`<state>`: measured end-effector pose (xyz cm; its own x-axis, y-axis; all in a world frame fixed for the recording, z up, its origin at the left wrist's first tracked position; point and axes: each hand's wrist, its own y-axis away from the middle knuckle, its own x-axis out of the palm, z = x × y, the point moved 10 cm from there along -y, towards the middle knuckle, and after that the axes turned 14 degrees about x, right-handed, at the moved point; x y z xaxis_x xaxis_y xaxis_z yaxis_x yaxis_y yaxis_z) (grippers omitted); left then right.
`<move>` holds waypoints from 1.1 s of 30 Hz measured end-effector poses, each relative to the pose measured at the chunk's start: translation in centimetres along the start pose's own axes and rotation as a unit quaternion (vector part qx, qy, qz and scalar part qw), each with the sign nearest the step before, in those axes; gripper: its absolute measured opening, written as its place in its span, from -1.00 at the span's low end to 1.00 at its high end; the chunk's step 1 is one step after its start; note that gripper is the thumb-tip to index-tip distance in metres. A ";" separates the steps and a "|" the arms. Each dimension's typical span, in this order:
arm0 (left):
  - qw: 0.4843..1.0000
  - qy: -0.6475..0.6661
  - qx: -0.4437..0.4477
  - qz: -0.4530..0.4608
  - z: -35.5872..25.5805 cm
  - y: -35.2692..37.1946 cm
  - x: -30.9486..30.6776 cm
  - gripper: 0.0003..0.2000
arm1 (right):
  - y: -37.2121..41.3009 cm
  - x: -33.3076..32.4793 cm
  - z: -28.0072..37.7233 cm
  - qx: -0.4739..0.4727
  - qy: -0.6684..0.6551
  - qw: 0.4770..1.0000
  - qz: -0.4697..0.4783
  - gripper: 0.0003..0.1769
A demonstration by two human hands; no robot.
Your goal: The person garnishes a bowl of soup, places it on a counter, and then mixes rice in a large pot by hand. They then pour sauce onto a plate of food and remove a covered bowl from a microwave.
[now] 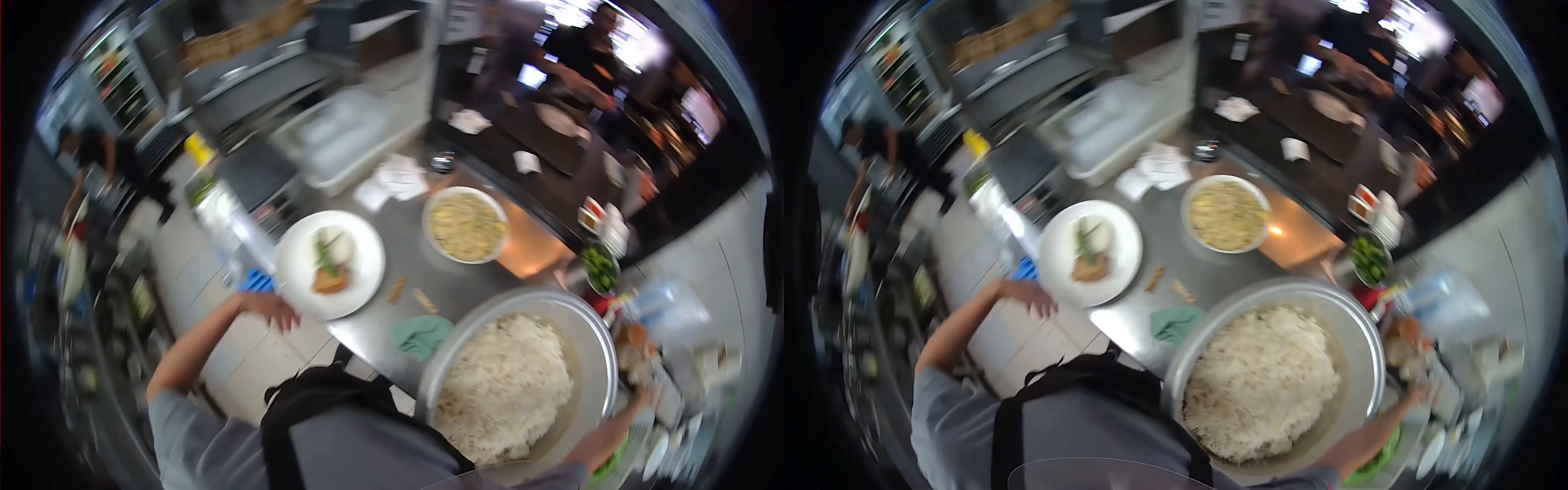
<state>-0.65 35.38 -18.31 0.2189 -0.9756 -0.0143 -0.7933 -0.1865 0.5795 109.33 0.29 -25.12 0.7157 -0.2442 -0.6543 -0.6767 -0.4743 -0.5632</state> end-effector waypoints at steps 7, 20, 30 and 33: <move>0.894 0.043 -0.137 -0.424 7.2 5.4 -9.4 -0.60 | 0.4 -20.2 -5.4 0.368 -0.268 0.873 0.174 -0.21; 0.847 -0.063 0.041 -0.525 7.7 1.8 -11.6 -0.58 | 0.2 -65.7 6.9 0.078 -0.811 0.577 0.054 -0.50; 0.692 -0.220 0.026 -0.687 5.1 1.6 -17.2 -0.63 | 21.9 -86.1 39.2 -0.438 -0.716 0.403 0.365 -0.40; 0.727 -0.247 -0.035 -0.640 5.3 1.5 -16.6 -0.62 | 27.0 -88.2 43.2 -0.552 -0.648 0.429 0.302 -0.39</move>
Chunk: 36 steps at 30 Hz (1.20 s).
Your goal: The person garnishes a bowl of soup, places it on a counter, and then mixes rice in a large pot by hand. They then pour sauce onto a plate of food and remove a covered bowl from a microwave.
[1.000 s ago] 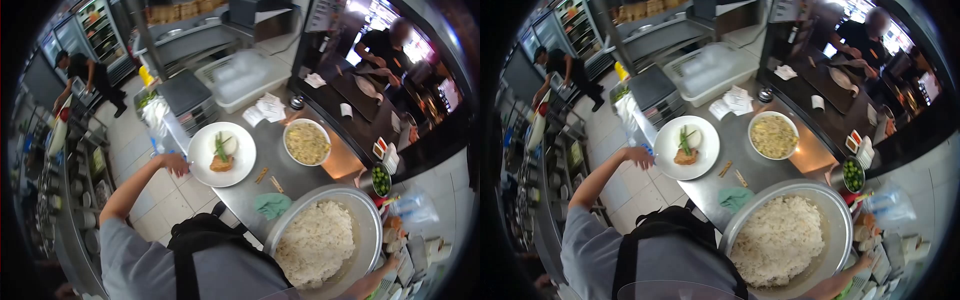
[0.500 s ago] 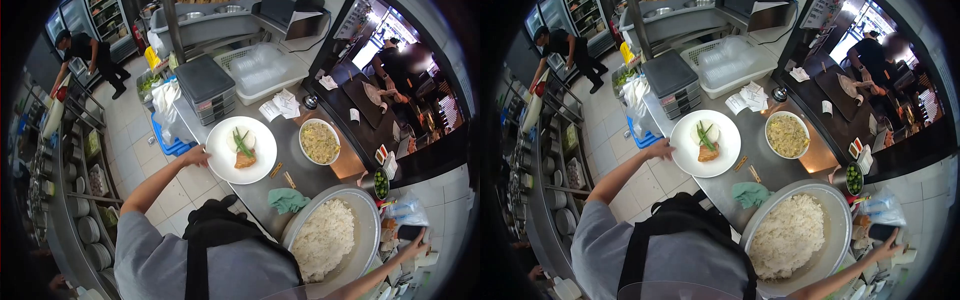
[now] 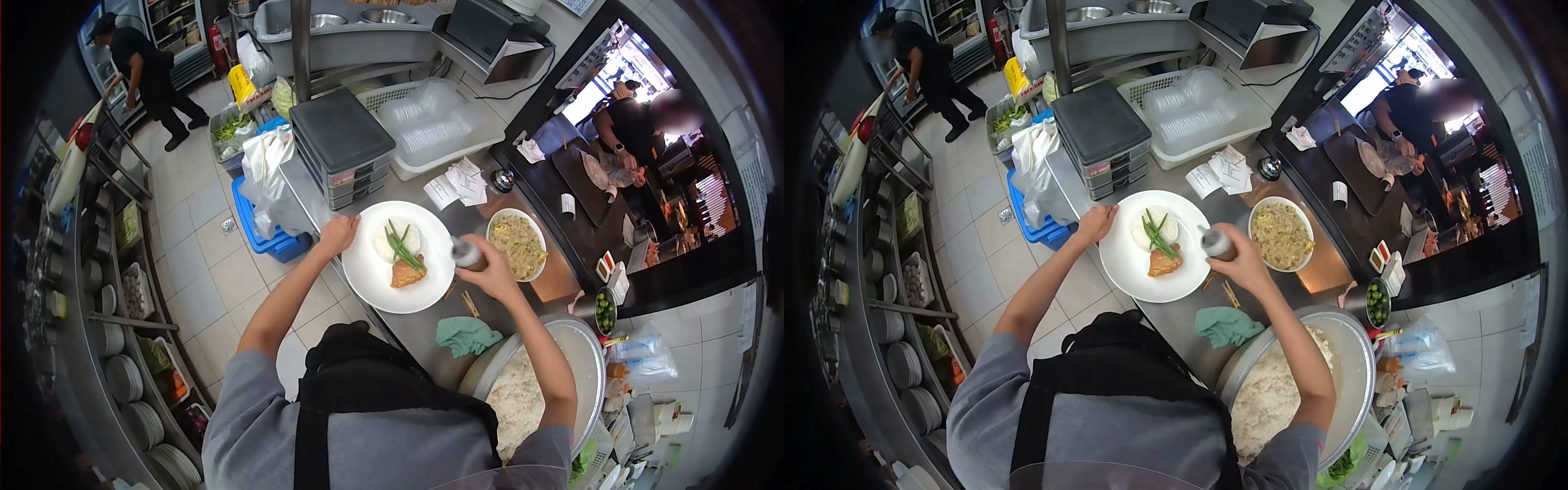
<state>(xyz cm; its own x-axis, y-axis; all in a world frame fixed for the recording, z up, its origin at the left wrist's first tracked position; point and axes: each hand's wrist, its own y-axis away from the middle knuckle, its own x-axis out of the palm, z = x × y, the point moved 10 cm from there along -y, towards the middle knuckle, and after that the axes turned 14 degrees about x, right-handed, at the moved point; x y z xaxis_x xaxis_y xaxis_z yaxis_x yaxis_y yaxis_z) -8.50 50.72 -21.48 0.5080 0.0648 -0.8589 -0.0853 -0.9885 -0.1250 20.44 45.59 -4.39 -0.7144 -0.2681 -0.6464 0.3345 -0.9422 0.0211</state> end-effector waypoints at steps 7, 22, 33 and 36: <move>0.989 0.075 0.120 0.044 -2.8 -1.6 0.0 -0.72 | -4.2 6.8 -2.3 0.030 0.279 0.956 0.085 -0.35; 0.998 0.064 0.004 0.017 -2.6 0.1 0.9 -0.66 | -5.6 5.1 -2.1 0.012 0.090 0.989 0.119 -0.35; 0.926 0.351 -0.032 0.137 -2.8 5.7 0.9 -0.72 | 0.9 -6.8 1.8 0.068 -0.240 0.967 -0.039 -0.32; 0.959 0.276 -0.043 0.046 -1.8 4.4 1.4 -0.63 | 2.2 -7.4 1.8 0.087 -0.242 0.965 -0.060 -0.33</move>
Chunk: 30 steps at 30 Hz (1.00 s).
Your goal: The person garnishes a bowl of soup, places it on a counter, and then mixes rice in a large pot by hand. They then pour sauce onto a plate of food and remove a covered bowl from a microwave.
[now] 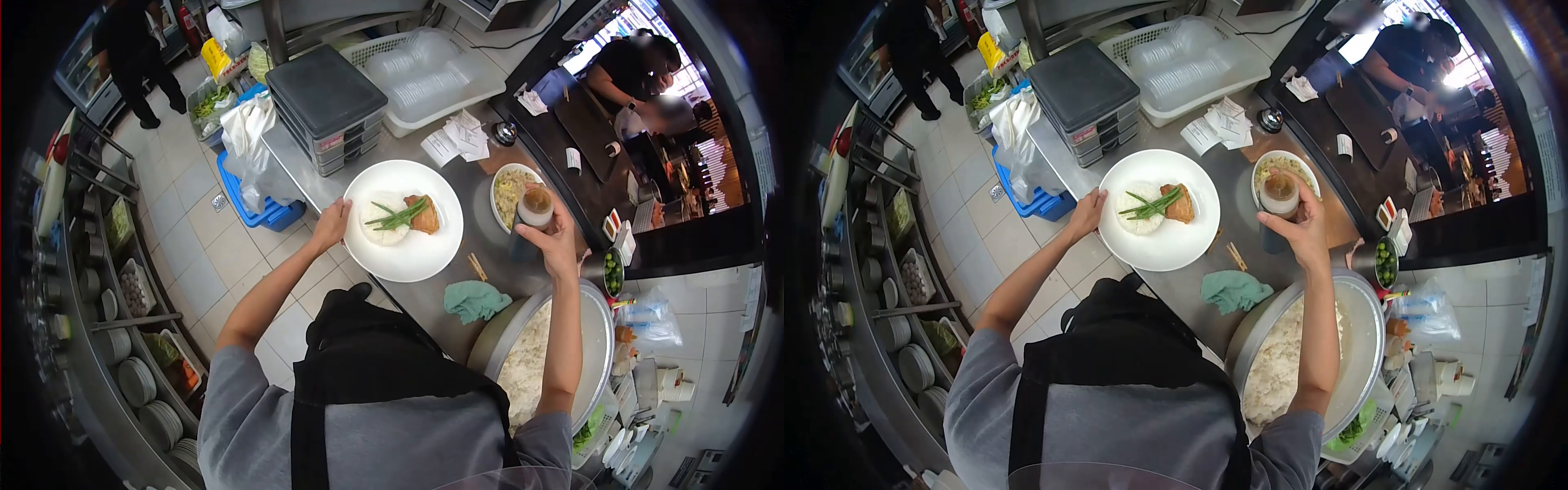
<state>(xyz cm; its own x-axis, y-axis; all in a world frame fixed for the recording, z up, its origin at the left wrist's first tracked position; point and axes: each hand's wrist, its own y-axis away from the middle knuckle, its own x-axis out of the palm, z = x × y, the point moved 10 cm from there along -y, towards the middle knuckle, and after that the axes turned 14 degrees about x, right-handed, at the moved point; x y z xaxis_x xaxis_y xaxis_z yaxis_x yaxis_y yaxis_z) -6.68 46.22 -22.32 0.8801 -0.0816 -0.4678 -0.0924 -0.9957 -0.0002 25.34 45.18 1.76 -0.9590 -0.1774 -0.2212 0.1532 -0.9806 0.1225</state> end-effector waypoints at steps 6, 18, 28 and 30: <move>0.967 0.246 -0.059 -0.019 0.8 3.7 2.8 -0.50 | 0.4 3.2 -3.8 0.006 0.159 0.987 0.011 -0.40; 0.966 -0.117 0.010 0.232 -3.0 5.8 2.6 -0.46 | -2.3 11.0 -12.5 0.111 0.499 0.854 0.099 -0.35; 0.874 -0.294 0.321 0.218 -11.8 10.5 8.1 -0.87 | -2.7 10.6 -12.3 0.133 0.410 0.893 0.125 -0.32; 0.844 -0.291 0.396 0.215 -14.1 11.4 9.9 -0.81 | -2.4 9.9 -10.9 0.087 0.292 0.943 0.130 -0.33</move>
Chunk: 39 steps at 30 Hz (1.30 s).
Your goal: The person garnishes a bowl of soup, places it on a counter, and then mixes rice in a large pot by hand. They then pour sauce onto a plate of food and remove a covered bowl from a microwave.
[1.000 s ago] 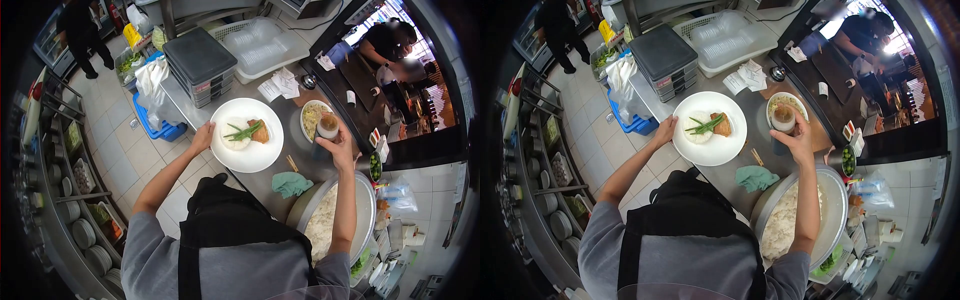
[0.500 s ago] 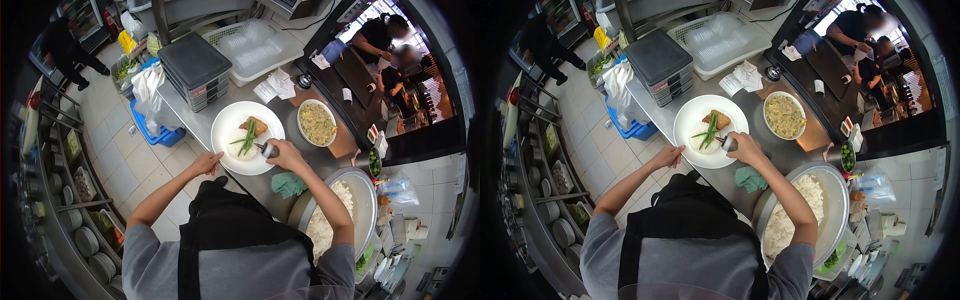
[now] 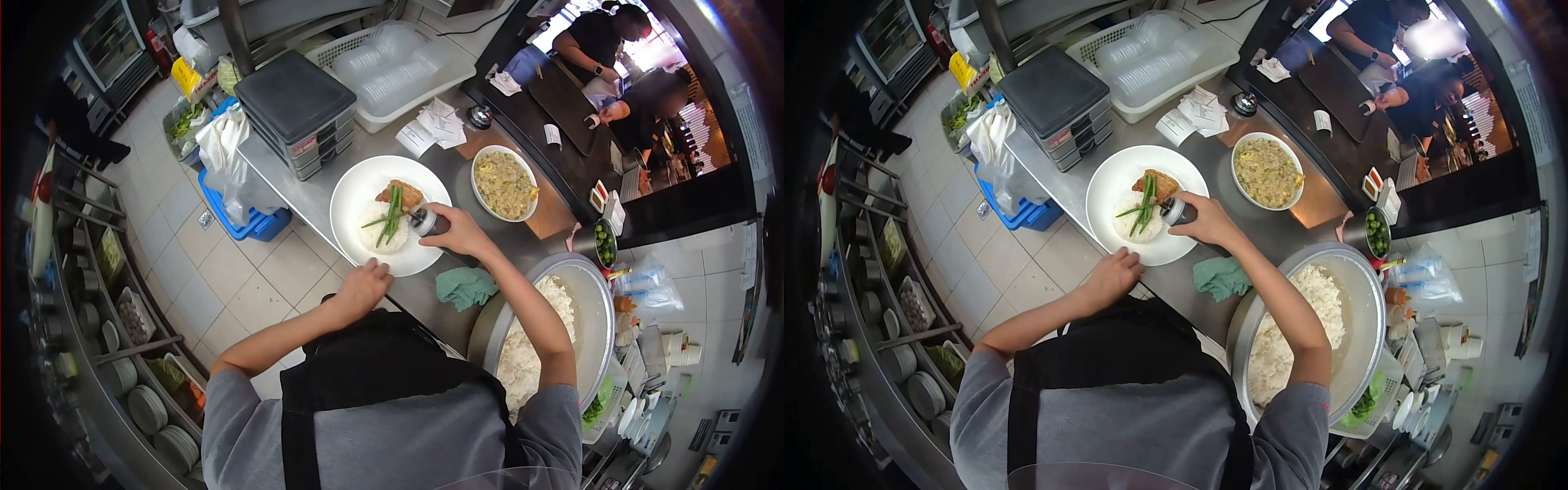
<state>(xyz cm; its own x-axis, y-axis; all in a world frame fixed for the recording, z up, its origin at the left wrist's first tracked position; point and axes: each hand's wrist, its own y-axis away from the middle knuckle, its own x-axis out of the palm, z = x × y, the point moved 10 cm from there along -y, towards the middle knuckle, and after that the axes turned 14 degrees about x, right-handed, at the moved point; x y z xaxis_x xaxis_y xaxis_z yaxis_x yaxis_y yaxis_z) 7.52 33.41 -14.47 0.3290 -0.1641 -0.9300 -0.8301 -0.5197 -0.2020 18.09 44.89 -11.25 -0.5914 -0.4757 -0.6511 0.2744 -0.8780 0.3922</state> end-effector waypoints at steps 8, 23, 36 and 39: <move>0.992 -0.108 -0.067 -0.009 -0.6 -6.2 2.9 -0.61 | 6.5 -7.4 3.4 -0.091 -0.302 0.944 -0.092 -0.34; 0.989 -0.089 0.025 0.117 -3.0 -10.2 4.5 -0.72 | 38.1 -28.4 -11.1 0.035 -0.242 0.735 -0.632 -0.41; 0.986 0.006 0.152 0.070 -7.4 -13.9 8.7 -0.81 | 55.0 -27.8 -41.6 0.455 0.162 0.456 -0.748 -0.22; 0.984 0.139 0.070 0.084 -6.7 -12.2 5.2 -0.84 | 56.4 -26.6 -44.9 0.447 0.166 0.479 -0.737 -0.22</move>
<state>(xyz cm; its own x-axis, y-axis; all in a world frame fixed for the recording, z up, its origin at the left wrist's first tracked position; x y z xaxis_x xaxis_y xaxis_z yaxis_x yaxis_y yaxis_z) 22.37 33.28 -14.83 0.2763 -0.4719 -0.8372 -0.9307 -0.3487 -0.1106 83.34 5.68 -0.98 0.5511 0.5140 -0.6573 -0.7778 0.0312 -0.6277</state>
